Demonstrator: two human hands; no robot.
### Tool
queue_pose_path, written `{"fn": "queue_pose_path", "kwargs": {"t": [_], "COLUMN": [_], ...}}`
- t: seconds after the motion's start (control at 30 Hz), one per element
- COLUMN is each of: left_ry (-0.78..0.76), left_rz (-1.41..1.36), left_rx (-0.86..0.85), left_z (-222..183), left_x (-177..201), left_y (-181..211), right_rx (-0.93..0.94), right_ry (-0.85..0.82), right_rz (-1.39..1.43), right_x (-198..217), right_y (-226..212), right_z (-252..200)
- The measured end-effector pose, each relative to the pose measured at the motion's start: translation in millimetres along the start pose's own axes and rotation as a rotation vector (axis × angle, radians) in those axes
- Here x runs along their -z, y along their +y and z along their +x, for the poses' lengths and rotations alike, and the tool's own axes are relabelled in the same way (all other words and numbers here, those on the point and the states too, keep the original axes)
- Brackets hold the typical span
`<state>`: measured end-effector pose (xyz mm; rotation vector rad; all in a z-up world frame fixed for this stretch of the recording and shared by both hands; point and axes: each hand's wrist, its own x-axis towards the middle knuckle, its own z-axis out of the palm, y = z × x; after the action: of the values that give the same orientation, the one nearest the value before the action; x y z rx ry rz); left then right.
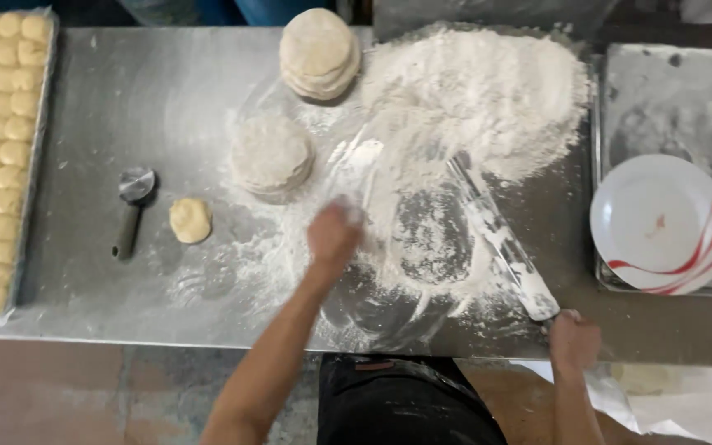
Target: Roll and flatten bread dough balls on a floured surface using a rolling pin and hands.
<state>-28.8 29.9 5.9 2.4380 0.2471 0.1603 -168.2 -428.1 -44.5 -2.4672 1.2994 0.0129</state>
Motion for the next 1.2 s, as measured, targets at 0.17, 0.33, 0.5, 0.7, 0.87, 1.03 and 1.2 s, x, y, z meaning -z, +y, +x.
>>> {"fn": "queue_pose_path", "kwargs": {"t": [0.17,0.33,0.5,0.7,0.87,1.03,1.2], "left_ry": [-0.383,-0.479,-0.381,-0.839,-0.545,-0.646,-0.626], "left_rz": [0.457,0.382,0.304,0.578,0.341,0.565,0.696], "left_rx": [-0.131,-0.133,-0.309,-0.335,-0.365,-0.169,-0.211], "left_z": [-21.1,-32.7,-57.8,-46.6,-105.8,-76.2,66.7], "left_x": [-123.0,-114.6,-107.2,-72.6,-52.3,-35.9,-53.5], "left_y": [84.1,115.9,111.3,118.5,73.4,25.9,41.1], "right_rx": [-0.013,0.0,-0.012,-0.005,-0.027,-0.061,-0.056], "right_ry": [-0.058,-0.129,-0.11,-0.214,-0.213,-0.219,-0.153], "right_rz": [0.057,0.052,0.063,0.08,0.118,0.178,0.074], "right_x": [8.7,17.9,14.1,41.3,23.4,27.0,3.1], "right_y": [-3.6,8.0,-2.1,-25.0,-8.4,-13.2,-0.2], "right_z": [-2.9,-9.0,-0.1,-10.6,-3.2,-4.3,11.0]}}
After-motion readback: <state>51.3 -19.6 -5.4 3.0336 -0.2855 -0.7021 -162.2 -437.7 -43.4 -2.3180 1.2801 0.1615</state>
